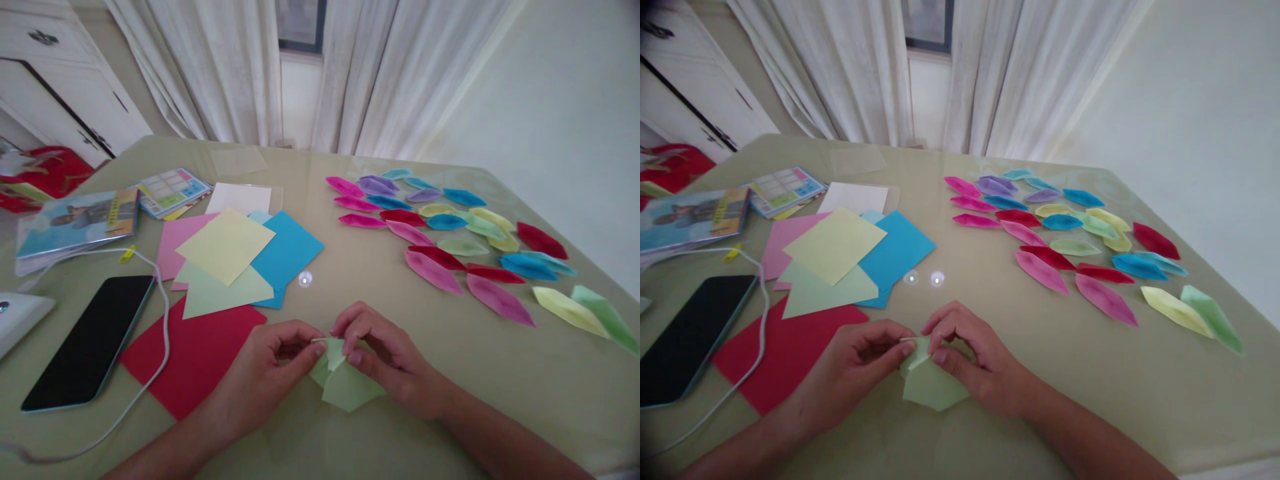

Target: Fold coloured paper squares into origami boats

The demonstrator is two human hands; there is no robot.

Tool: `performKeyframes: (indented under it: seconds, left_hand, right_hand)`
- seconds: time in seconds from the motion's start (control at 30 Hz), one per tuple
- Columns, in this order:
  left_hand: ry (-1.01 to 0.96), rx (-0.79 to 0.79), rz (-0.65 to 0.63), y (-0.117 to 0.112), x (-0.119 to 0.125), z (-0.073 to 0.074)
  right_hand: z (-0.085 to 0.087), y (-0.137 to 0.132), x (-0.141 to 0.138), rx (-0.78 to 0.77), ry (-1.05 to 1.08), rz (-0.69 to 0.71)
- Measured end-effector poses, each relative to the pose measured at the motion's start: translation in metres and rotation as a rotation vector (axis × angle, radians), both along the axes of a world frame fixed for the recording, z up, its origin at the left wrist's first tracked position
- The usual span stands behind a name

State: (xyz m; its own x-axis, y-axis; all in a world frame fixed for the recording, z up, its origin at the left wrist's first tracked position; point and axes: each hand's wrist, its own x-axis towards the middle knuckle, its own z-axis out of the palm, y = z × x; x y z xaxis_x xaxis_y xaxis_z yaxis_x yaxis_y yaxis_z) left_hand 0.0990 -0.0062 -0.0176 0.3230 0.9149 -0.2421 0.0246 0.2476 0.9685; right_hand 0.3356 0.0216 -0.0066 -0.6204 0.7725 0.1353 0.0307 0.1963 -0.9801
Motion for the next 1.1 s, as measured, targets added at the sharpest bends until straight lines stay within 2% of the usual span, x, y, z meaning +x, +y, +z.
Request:
performKeyframes:
  seconds: [0.17,0.37,0.6,0.8,1.1]
  left_hand:
    - [-0.011,-0.021,0.029,0.0004,0.0011,0.0016]
    - [0.075,0.020,0.019,0.0005,0.0011,0.0050]
    - [0.016,-0.012,0.010,0.0002,0.0015,0.0043]
    - [-0.093,-0.109,-0.008,-0.0027,0.0019,0.0004]
    - [-0.017,-0.034,-0.016,-0.0037,0.0008,0.0014]
  right_hand:
    - [0.0008,0.0002,-0.0005,0.018,-0.012,-0.005]
    - [-0.0004,0.0002,-0.0014,0.041,-0.023,-0.023]
    - [-0.0022,0.0003,-0.0016,0.016,-0.016,-0.037]
    - [-0.0026,-0.0001,-0.0020,0.012,-0.017,-0.063]
    - [-0.0044,0.0000,-0.0035,0.062,-0.034,-0.094]
